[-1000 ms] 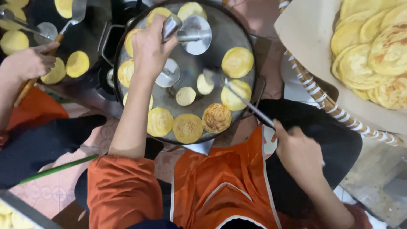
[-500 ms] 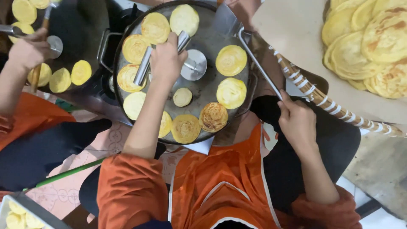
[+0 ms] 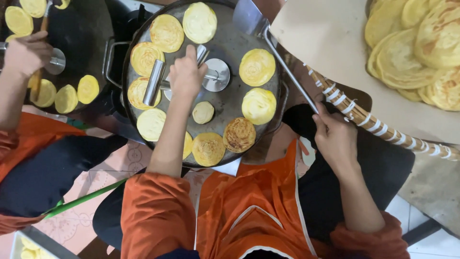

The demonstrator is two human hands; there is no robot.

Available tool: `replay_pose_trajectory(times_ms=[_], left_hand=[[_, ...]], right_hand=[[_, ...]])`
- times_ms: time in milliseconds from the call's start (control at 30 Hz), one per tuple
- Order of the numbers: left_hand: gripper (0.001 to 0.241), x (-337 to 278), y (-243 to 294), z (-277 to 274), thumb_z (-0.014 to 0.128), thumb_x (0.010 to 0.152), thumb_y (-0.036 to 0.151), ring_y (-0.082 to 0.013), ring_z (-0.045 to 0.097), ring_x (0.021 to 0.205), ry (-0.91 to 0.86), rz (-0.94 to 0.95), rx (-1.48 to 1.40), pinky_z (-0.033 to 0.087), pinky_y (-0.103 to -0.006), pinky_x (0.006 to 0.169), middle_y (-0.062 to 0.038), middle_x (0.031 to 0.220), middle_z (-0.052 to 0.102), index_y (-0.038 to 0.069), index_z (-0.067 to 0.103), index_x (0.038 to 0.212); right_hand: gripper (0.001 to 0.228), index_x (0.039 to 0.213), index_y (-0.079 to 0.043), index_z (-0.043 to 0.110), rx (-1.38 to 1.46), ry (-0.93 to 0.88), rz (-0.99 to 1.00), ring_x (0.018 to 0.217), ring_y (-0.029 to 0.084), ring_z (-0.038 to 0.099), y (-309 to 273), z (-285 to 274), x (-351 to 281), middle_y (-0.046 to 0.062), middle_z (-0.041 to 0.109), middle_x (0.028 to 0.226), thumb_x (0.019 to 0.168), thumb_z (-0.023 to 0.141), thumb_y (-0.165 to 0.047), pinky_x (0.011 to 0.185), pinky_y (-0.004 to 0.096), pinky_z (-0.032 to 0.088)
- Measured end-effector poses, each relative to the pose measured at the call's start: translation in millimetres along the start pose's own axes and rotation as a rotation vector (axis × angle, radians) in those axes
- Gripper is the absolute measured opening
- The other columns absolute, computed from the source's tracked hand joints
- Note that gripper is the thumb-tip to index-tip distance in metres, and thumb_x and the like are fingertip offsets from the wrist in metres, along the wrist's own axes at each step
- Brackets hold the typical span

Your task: The person fries circular pastries on a large flat griddle, flipping them with a spatula and using a metal press to flatten them. The person moves prepared pastries between the griddle, a metal tray, and a large basket.

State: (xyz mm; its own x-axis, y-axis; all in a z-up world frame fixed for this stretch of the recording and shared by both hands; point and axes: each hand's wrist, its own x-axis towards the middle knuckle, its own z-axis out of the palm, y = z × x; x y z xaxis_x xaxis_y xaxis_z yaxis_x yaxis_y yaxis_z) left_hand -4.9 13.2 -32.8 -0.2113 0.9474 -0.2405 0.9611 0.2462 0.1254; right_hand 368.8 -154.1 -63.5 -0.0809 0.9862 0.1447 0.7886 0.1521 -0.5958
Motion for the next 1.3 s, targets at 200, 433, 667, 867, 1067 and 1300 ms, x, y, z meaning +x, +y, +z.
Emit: replay_pose_trajectory(times_ms=[200, 433, 667, 867, 1067, 1300], left_hand=[[0.030, 2.0, 2.3, 5.6, 0.063, 0.095, 0.023, -0.0579, 0.063, 0.082, -0.005, 0.029, -0.001, 0.049, -0.0646, 0.068, -0.028, 0.093, 0.069, 0.008, 0.043, 0.112], [0.034, 11.9, -1.5, 19.7, 0.063, 0.094, 0.024, -0.0564, 0.062, 0.077, 0.026, 0.045, -0.017, 0.047, -0.0627, 0.068, -0.025, 0.089, 0.069, 0.009, 0.044, 0.118], [0.039, 13.0, -2.2, 20.4, 0.069, 0.097, 0.026, -0.0544, 0.065, 0.077, 0.033, 0.053, -0.004, 0.050, -0.0614, 0.065, -0.024, 0.089, 0.071, 0.008, 0.044, 0.122], [0.037, 11.5, 0.3, 16.4, 0.070, 0.097, 0.025, -0.0556, 0.065, 0.081, 0.026, 0.026, -0.014, 0.051, -0.0625, 0.066, -0.025, 0.092, 0.071, 0.009, 0.044, 0.118], [0.038, 13.0, 5.8, 17.9, 0.070, 0.096, 0.025, -0.0549, 0.066, 0.083, 0.016, 0.011, -0.012, 0.052, -0.0606, 0.067, -0.024, 0.092, 0.071, 0.008, 0.046, 0.120], [0.037, 13.3, 8.7, 17.4, 0.067, 0.097, 0.026, -0.0550, 0.065, 0.084, 0.004, 0.005, -0.024, 0.051, -0.0607, 0.066, -0.024, 0.093, 0.070, 0.008, 0.044, 0.120]], right_hand=[[0.037, 0.138, -0.002, 0.071, 0.005, -0.061, 0.035, 0.076, 0.030, 0.068, -0.1, 3.3, 1.0, 0.018, 0.070, 0.088, 0.102, 0.068, -0.006, 0.063, 0.041, 0.051], [0.037, 0.138, -0.001, 0.071, 0.044, -0.059, 0.048, 0.079, 0.030, 0.068, -0.5, 6.7, 1.7, 0.018, 0.072, 0.090, 0.102, 0.068, -0.005, 0.066, 0.041, 0.051], [0.037, 0.138, 0.001, 0.071, 0.053, -0.065, 0.045, 0.079, 0.029, 0.068, -5.1, 5.0, 3.3, 0.020, 0.073, 0.094, 0.101, 0.068, -0.003, 0.068, 0.039, 0.052], [0.035, 0.136, 0.003, 0.071, 0.062, -0.052, 0.027, 0.076, 0.028, 0.068, -4.7, 5.1, 3.1, 0.018, 0.073, 0.091, 0.101, 0.069, -0.001, 0.065, 0.039, 0.053], [0.037, 0.139, 0.000, 0.070, 0.031, -0.081, 0.050, 0.078, 0.030, 0.069, 0.7, 7.3, 1.3, 0.019, 0.072, 0.091, 0.102, 0.068, -0.006, 0.067, 0.041, 0.052], [0.038, 0.139, 0.002, 0.070, 0.054, -0.065, 0.027, 0.073, 0.027, 0.066, -3.1, 6.6, 3.9, 0.016, 0.071, 0.086, 0.101, 0.068, -0.001, 0.064, 0.038, 0.051]])
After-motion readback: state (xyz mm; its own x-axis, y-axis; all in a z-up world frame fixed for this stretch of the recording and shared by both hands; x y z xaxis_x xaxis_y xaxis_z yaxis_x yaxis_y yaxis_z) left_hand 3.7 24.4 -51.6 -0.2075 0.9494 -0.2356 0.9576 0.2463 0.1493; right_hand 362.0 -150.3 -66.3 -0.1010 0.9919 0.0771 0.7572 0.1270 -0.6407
